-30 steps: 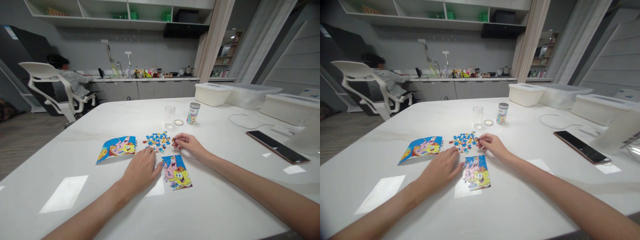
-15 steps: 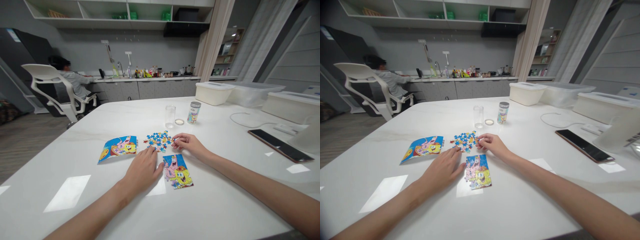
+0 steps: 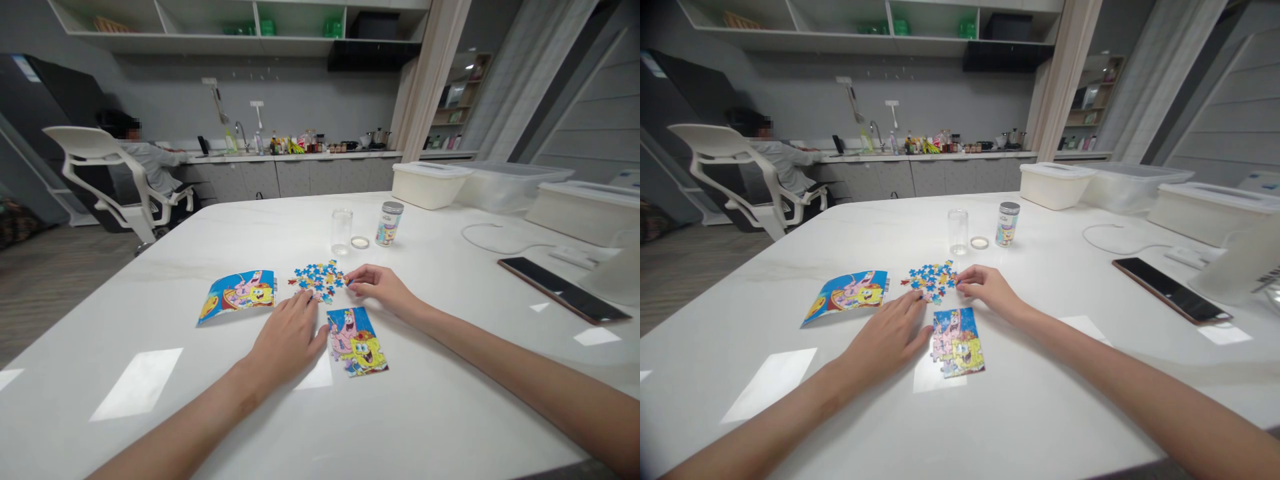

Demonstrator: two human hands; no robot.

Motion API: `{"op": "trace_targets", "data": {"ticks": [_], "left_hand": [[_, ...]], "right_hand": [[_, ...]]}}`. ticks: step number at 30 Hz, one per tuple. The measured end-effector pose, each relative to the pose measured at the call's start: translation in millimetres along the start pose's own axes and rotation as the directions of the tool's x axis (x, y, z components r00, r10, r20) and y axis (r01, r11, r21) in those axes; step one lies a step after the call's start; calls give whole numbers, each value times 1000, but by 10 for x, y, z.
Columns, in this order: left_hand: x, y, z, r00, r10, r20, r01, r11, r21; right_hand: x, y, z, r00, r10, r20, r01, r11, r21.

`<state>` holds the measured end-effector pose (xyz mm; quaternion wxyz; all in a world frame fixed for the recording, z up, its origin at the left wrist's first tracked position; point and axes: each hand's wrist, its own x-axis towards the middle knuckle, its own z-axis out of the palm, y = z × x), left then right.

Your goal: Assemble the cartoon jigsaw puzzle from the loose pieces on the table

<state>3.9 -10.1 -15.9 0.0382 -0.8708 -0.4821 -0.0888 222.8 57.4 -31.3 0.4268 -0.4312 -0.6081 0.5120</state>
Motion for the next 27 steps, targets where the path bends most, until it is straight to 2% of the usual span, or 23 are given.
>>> {"op": "trace_targets", "data": {"ticks": [5,10,27], "left_hand": [[-2,3,10,1000,24,2,-24,1000,-2],[1,2,-17,1000,20,2,-20,1000,-21],[1,7,-14,999,14,36,-13,1000,-22]], "right_hand": [[-3,-13,8,1000,-5,0,5,1000,-8],[19,14,6,998,-24,-51,24,1000,4],[14,21,-2,998,52,-32,-52,999,4]]}}
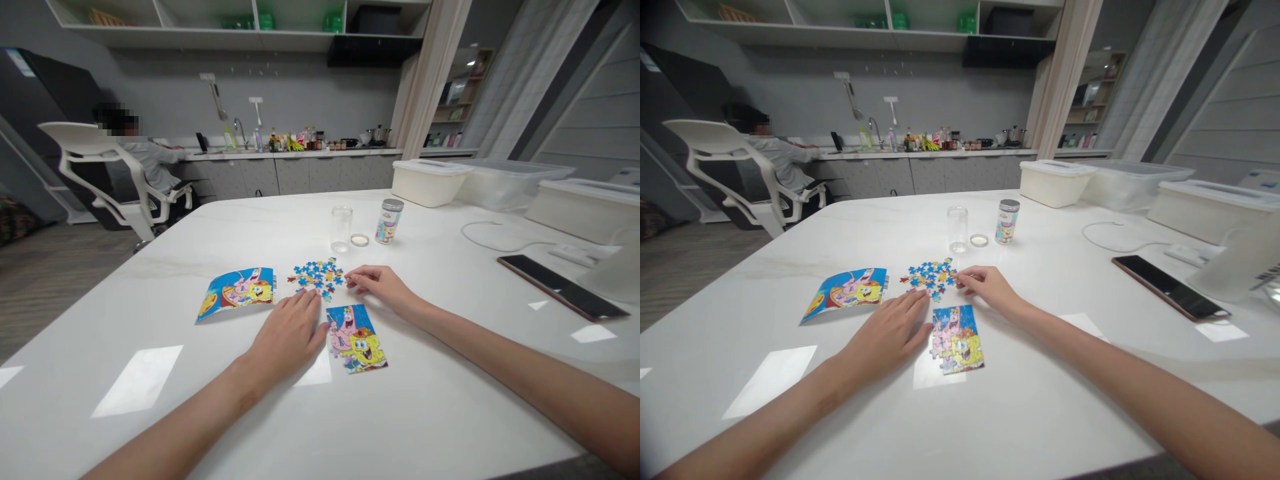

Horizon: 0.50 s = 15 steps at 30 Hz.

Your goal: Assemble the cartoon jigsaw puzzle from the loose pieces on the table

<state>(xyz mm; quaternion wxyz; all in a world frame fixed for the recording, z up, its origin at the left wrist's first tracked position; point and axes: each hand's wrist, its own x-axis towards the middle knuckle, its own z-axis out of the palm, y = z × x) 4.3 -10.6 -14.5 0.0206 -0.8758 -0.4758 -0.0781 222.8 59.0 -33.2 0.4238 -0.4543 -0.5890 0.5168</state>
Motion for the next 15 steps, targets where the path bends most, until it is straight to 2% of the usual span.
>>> {"op": "trace_targets", "data": {"ticks": [9,15], "left_hand": [[6,-4,-6,998,-52,-43,56,995,84],[8,3,-48,999,-44,-28,46,997,63]], "right_hand": [[-19,-26,13,1000,7,17,-7,1000,26],[5,8,-15,998,-67,15,68,995,-71]]}}
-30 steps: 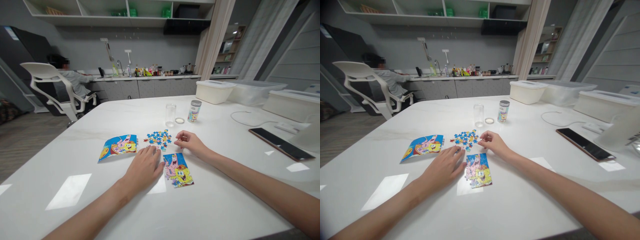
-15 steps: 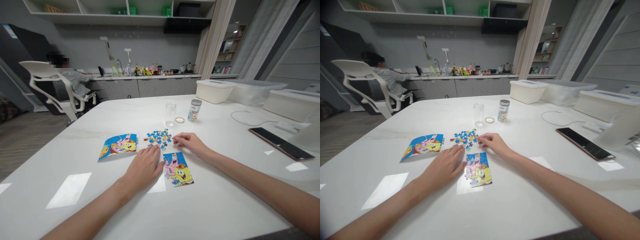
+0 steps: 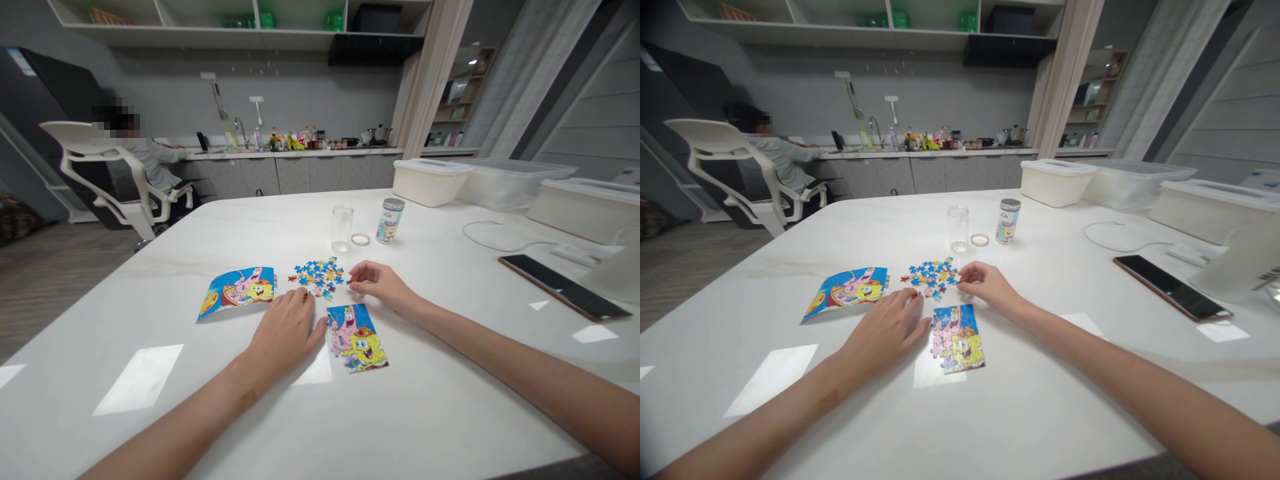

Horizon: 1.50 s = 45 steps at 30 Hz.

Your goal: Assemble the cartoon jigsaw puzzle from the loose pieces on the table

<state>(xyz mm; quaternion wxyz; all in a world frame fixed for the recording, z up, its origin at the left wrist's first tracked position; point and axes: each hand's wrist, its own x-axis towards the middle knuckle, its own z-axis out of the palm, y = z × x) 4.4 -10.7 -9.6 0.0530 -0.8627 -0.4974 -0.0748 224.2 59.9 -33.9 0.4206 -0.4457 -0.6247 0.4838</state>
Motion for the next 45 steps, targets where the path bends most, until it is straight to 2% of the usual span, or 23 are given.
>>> {"op": "trace_targets", "data": {"ticks": [5,11,17,22,29,35,40,43,45], "left_hand": [[-7,0,35,999,-27,-37,26,1000,-7],[1,-24,29,999,-35,25,36,999,-21],[2,-18,-9,1000,-13,28,15,998,-54],[16,1,-37,999,-13,51,15,999,-40],[4,-29,54,1000,-19,0,19,1000,-12],[4,-18,22,1000,-12,21,12,1000,-26],[3,-24,23,1000,-15,-5,15,999,-35],[-2,-30,40,999,-16,-31,14,999,-47],[-4,-29,45,999,-11,-37,9,999,-44]], "right_hand": [[15,23,-14,1000,-21,0,21,1000,-17],[-7,-2,-3,999,21,38,-23,999,47],[-19,-30,13,999,46,20,-48,994,95],[-12,-16,18,999,0,41,-4,997,83],[-24,-25,10,1000,7,9,-8,998,62],[-9,-17,-11,1000,-27,-5,27,998,-55],[7,18,-19,997,-71,-24,67,989,-135],[-16,5,-16,984,-177,-26,165,953,-255],[-42,-13,-16,962,-271,27,259,883,-391]]}}
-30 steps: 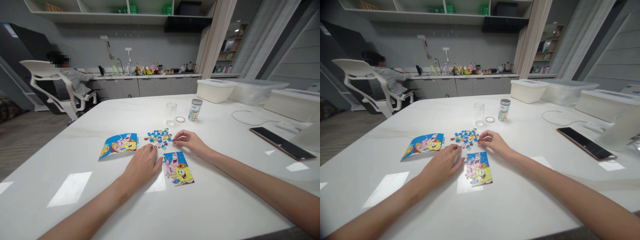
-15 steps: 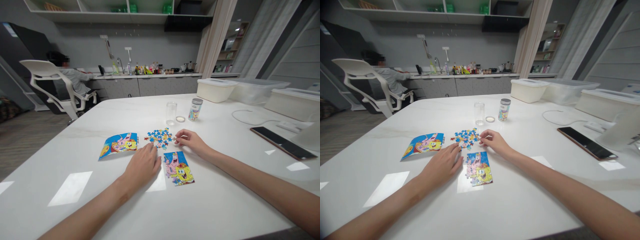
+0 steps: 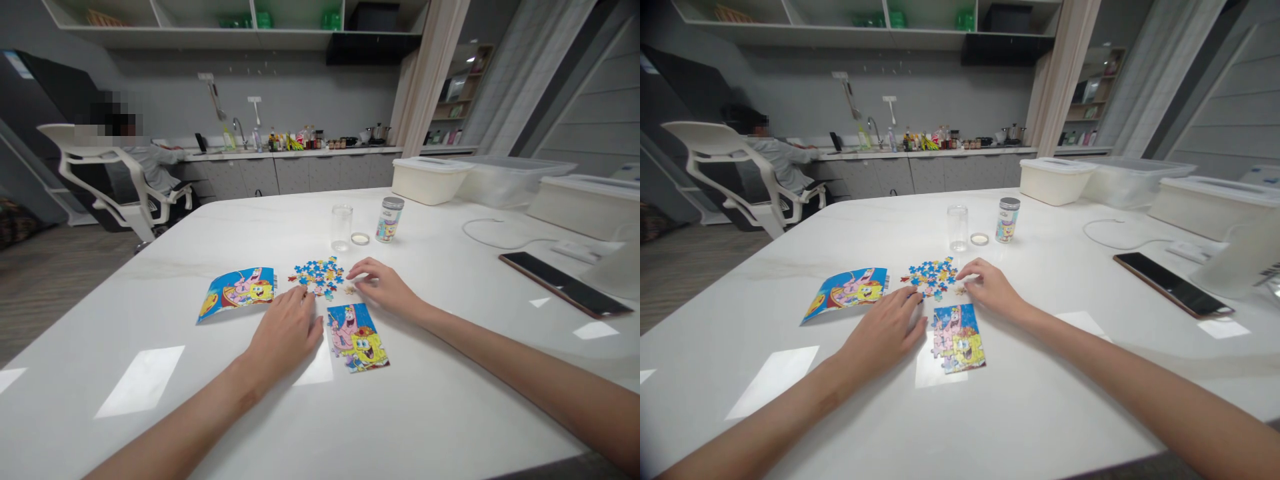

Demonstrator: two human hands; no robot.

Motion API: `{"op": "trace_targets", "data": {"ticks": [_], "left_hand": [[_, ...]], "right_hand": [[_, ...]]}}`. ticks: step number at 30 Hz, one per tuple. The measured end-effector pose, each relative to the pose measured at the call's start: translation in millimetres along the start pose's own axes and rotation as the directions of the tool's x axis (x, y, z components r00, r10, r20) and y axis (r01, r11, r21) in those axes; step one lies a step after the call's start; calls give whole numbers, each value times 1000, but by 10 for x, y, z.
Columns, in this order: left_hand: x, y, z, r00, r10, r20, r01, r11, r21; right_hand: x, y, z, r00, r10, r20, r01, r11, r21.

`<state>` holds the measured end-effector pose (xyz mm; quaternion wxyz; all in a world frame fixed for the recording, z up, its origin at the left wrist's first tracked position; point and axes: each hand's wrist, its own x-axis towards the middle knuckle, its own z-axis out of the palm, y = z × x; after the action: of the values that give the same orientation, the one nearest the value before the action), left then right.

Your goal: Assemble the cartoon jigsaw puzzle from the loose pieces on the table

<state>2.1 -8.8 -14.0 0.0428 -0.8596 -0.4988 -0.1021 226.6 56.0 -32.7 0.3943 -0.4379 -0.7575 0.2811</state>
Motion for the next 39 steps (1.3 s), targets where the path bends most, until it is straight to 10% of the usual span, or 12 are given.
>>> {"op": "trace_targets", "data": {"ticks": [8,39], "left_hand": [[15,3,-54,997,40,64,-45,995,87],[75,-316,126,996,50,-72,-54,997,-58]], "right_hand": [[-37,-32,-25,984,-104,142,139,955,-260],[-5,-16,11,998,12,66,-13,1000,7]]}}
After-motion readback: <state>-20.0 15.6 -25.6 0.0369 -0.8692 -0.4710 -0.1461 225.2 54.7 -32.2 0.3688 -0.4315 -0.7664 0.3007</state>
